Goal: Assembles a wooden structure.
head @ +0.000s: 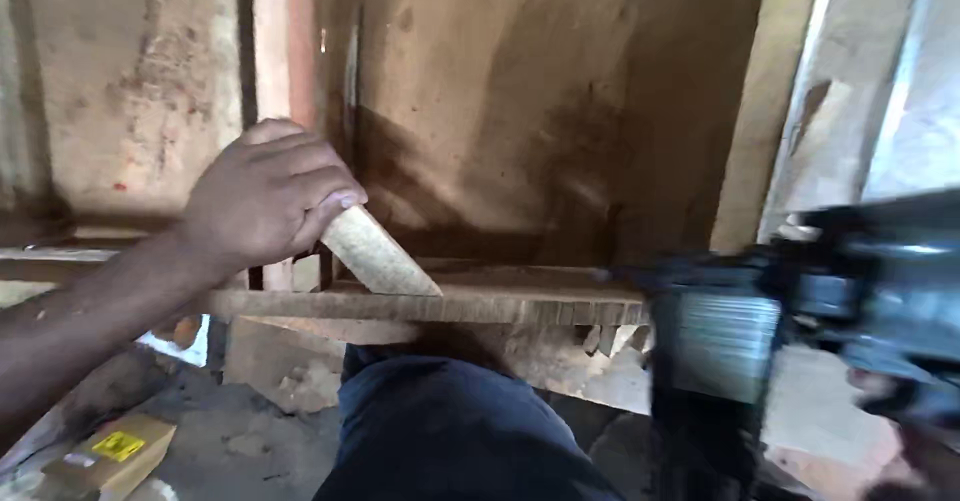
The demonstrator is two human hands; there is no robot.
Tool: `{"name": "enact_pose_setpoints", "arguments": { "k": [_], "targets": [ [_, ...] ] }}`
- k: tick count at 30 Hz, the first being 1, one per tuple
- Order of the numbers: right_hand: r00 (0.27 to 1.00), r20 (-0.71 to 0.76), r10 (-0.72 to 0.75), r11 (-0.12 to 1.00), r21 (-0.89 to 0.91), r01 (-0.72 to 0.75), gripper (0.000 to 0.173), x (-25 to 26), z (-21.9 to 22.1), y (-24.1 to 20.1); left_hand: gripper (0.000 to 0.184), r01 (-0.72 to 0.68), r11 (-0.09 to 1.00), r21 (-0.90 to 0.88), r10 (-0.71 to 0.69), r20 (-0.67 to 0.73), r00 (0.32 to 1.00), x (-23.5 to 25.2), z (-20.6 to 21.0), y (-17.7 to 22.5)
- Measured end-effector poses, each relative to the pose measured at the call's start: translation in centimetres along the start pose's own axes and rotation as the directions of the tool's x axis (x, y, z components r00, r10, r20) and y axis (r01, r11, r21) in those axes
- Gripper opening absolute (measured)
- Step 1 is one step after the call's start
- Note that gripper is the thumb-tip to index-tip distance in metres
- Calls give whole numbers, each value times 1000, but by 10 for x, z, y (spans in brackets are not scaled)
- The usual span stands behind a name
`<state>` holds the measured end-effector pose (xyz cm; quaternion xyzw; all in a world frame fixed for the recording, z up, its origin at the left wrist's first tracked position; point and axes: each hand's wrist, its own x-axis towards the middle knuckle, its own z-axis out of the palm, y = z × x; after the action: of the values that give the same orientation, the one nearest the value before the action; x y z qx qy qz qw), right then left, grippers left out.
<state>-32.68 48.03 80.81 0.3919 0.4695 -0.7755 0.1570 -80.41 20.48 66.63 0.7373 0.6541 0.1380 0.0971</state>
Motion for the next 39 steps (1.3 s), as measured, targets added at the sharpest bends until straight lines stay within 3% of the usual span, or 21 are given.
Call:
{"name": "enact_pose_setpoints", "arguments": {
  "k": [1, 3, 8, 14, 18, 23, 27, 33, 39],
  "targets": [
    [993, 121, 10, 997, 75, -19, 29, 17, -23, 12, 44, -6, 1000, -5, 5, -8, 1000, -1, 1, -1],
    [984, 170, 58, 982, 168, -87, 25, 52, -32, 17, 43, -19, 1000, -15, 18, -22, 1000, 0, 1, -2],
    [865, 467, 185, 920, 227, -319, 24, 132, -22, -3, 46, -23, 1000, -8, 23, 1, 1000, -4, 1, -5],
    [778, 538, 325, 858, 178, -482, 16, 182, 1, -29, 43, -5, 1000, -31, 5, 3, 1000, -6, 3, -8],
    [731, 629, 263, 822, 251, -512, 15, 194, -10, -16, 44, 24, 998, -53, -24, 11, 1000, -9, 5, -8],
    [651, 709, 272, 674, 343, -655, 22, 195, -22, -15, 42, 17, 998, -57, -17, 9, 1000, -7, 3, -6],
    [643, 691, 329, 724, 253, -642, 28, 205, -16, -27, 42, 8, 999, -42, -7, 22, 1000, -5, 1, -5],
    [691, 646, 324, 833, 151, -533, 18, 205, -21, -22, 42, 5, 1000, -28, -4, 11, 1000, -2, -2, -2],
    [612, 736, 291, 722, 251, -645, 23, 204, -24, -5, 41, 8, 1000, -28, -7, 18, 1000, -4, -1, -3]
  ]
}}
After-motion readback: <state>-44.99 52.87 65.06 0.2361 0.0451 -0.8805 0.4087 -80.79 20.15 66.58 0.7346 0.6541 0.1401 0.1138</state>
